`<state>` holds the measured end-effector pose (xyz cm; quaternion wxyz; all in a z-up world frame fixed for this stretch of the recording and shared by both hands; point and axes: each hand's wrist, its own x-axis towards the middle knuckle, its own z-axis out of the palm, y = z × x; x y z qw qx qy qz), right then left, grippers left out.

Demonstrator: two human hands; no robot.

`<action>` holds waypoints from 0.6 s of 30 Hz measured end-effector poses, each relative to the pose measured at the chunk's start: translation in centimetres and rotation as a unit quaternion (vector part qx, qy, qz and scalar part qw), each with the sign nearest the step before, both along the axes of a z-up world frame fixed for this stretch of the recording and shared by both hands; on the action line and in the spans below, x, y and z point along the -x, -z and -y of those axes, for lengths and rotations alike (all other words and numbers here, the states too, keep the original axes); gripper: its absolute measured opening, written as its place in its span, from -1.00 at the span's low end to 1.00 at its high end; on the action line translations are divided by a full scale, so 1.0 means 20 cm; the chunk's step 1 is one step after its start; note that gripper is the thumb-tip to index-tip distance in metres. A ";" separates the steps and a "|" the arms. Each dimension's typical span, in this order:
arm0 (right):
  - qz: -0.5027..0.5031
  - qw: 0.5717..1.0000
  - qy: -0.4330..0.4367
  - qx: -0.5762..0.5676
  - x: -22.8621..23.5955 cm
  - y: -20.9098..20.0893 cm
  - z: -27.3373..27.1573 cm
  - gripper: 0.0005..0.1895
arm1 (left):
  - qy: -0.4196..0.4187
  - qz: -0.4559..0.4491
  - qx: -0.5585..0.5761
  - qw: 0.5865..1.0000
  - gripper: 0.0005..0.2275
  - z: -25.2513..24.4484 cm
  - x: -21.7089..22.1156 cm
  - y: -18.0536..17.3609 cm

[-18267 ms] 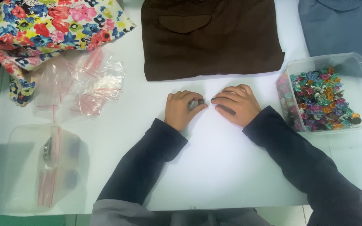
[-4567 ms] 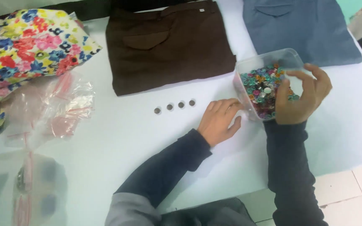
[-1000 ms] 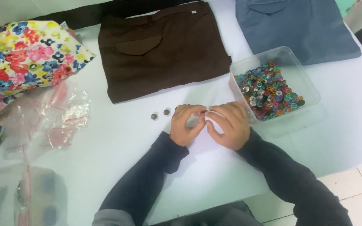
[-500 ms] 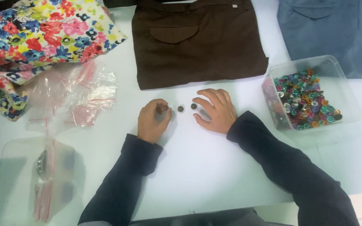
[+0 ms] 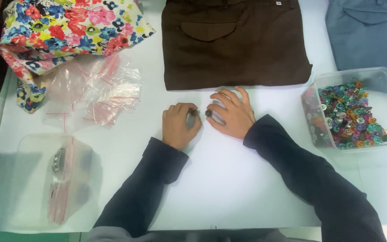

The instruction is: The person repeatedly picks small round buttons from a clear plastic container and places them in a row on a white table. The hands continue this pick-and-place cycle throughout the clip, forming a growing line of buttons.

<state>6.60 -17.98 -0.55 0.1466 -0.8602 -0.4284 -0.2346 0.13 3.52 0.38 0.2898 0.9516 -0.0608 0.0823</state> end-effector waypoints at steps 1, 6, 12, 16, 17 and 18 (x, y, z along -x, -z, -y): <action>-0.001 1.000 -0.001 0.000 0.00 0.00 0.00 -0.73 | -0.001 -0.001 0.000 1.000 -0.80 0.00 0.00 0.00; -0.014 1.000 0.005 0.000 0.01 0.01 0.02 -0.78 | 0.008 -0.017 0.001 1.000 -0.76 0.00 0.00 0.00; -0.045 0.999 0.015 0.005 0.00 0.03 0.04 -0.71 | 0.013 0.000 -0.010 1.000 -0.81 0.00 0.01 -0.01; -0.050 0.999 0.018 0.009 0.00 0.05 0.05 -0.70 | 0.014 -0.005 -0.006 1.000 -0.79 0.00 0.01 0.00; -0.053 0.998 0.019 0.014 0.00 0.04 0.05 -0.69 | 0.014 -0.007 -0.007 1.000 -0.79 0.00 0.01 0.00; -0.056 0.998 0.020 0.019 0.00 0.04 0.05 -0.68 | 0.015 -0.009 -0.008 1.000 -0.79 0.00 0.00 0.01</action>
